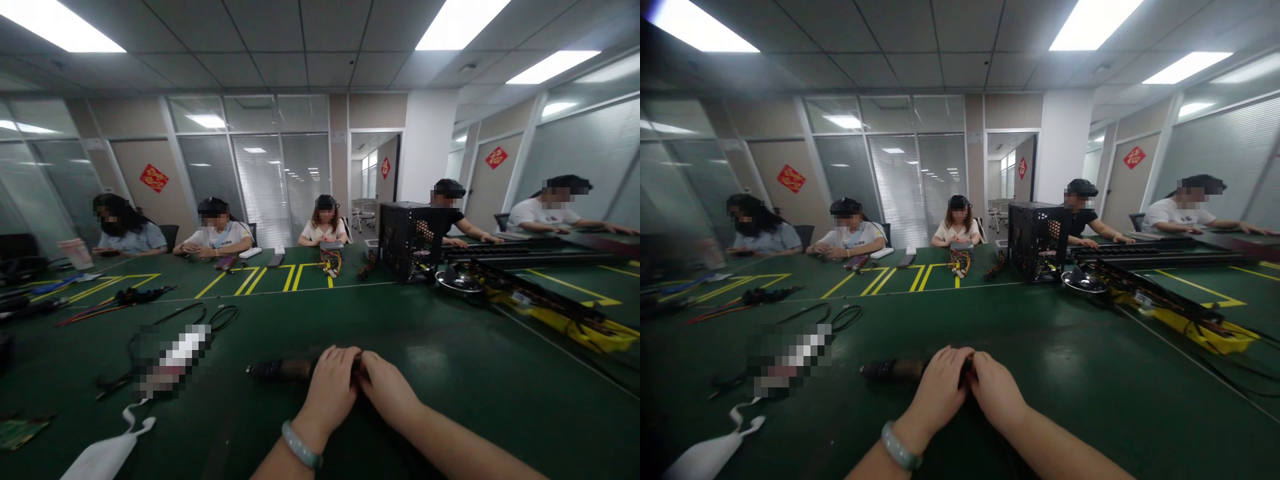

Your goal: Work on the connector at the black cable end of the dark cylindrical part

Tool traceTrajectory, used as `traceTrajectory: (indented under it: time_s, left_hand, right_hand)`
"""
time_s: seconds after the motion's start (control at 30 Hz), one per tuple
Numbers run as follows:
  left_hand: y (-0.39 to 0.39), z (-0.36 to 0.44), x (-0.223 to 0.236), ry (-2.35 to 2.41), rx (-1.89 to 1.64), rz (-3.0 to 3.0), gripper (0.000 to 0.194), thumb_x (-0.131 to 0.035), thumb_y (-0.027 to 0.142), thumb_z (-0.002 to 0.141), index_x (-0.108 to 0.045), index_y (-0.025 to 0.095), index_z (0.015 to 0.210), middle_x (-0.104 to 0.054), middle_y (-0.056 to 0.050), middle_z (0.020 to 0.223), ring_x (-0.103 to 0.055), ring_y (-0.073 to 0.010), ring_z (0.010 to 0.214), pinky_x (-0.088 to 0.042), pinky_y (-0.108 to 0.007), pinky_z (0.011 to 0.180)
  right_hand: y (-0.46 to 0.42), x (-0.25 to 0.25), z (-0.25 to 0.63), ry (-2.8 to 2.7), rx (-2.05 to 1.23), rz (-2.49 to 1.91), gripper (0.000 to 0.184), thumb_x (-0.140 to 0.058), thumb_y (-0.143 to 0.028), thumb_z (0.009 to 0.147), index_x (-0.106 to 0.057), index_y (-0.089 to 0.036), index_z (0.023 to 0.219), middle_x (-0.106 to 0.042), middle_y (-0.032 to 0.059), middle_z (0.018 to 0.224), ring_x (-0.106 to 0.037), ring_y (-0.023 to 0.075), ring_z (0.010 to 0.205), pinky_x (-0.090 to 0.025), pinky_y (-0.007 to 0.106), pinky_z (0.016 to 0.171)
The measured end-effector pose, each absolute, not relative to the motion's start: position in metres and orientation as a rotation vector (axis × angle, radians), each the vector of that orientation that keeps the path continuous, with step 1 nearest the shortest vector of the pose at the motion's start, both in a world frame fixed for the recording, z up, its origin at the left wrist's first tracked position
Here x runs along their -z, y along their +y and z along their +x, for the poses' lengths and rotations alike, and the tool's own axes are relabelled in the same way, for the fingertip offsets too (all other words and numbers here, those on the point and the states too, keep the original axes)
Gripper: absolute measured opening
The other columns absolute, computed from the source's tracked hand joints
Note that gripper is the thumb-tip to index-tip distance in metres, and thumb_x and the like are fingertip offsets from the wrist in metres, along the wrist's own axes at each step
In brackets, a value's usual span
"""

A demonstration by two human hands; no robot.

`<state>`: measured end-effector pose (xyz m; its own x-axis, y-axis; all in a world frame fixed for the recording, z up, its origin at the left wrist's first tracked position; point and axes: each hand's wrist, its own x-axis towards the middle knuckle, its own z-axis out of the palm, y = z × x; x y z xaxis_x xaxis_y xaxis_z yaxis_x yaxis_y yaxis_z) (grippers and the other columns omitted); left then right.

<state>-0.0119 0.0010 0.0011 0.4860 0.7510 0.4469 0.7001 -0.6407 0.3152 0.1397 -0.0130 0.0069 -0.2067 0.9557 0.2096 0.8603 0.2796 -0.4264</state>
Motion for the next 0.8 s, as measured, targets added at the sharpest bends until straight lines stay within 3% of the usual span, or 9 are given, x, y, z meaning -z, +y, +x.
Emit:
traceTrajectory:
  time_s: [0.13, 0.37, 0.67, 0.8]
  left_hand:
    - [0.001, -0.013, 0.001, 1.259, -0.901, 2.694, 0.068, -0.053, 0.005, 0.073, -0.039, 0.024, 0.137, -0.05, -0.004, 0.137, -0.04, -0.0221, 0.131, -0.017, -0.047, 0.117]
    - [-0.004, -0.013, -0.008, 1.149, -0.906, 2.752, 0.071, -0.054, 0.009, 0.075, -0.034, 0.024, 0.142, -0.045, -0.003, 0.143, -0.034, -0.022, 0.137, -0.019, -0.047, 0.118]
    - [-0.009, -0.02, -0.012, 1.269, -0.884, 2.681, 0.058, -0.05, 0.018, 0.087, -0.035, 0.026, 0.142, -0.041, -0.004, 0.146, -0.031, -0.0267, 0.138, -0.029, -0.053, 0.113]
    - [-0.005, -0.023, -0.007, 1.301, -0.81, 2.62, 0.057, -0.052, 0.022, 0.089, -0.035, 0.028, 0.143, -0.038, -0.004, 0.148, -0.031, -0.0293, 0.138, -0.033, -0.054, 0.11]
  right_hand:
    - [-0.008, -0.009, 0.135, -2.181, -0.296, -1.651, 0.031, -0.044, -0.008, 0.088, -0.059, -0.014, 0.114, -0.063, 0.0115, 0.112, -0.062, 0.0235, 0.1, -0.046, 0.03, 0.09]
    - [-0.001, -0.005, 0.141, -2.195, -0.293, -1.67, 0.034, -0.044, -0.011, 0.092, -0.052, -0.011, 0.125, -0.06, 0.0142, 0.119, -0.062, 0.022, 0.104, -0.047, 0.027, 0.09]
    - [-0.015, -0.011, 0.213, -1.959, -0.271, -1.955, 0.006, -0.051, -0.019, 0.093, -0.056, -0.016, 0.095, -0.063, 0.0095, 0.103, -0.065, 0.0203, 0.085, -0.047, 0.027, 0.071]
    - [-0.038, -0.016, 0.303, -1.733, -0.23, -2.178, 0.01, -0.05, -0.024, 0.093, -0.055, -0.018, 0.087, -0.063, 0.0097, 0.096, -0.064, 0.0208, 0.08, -0.045, 0.028, 0.067]
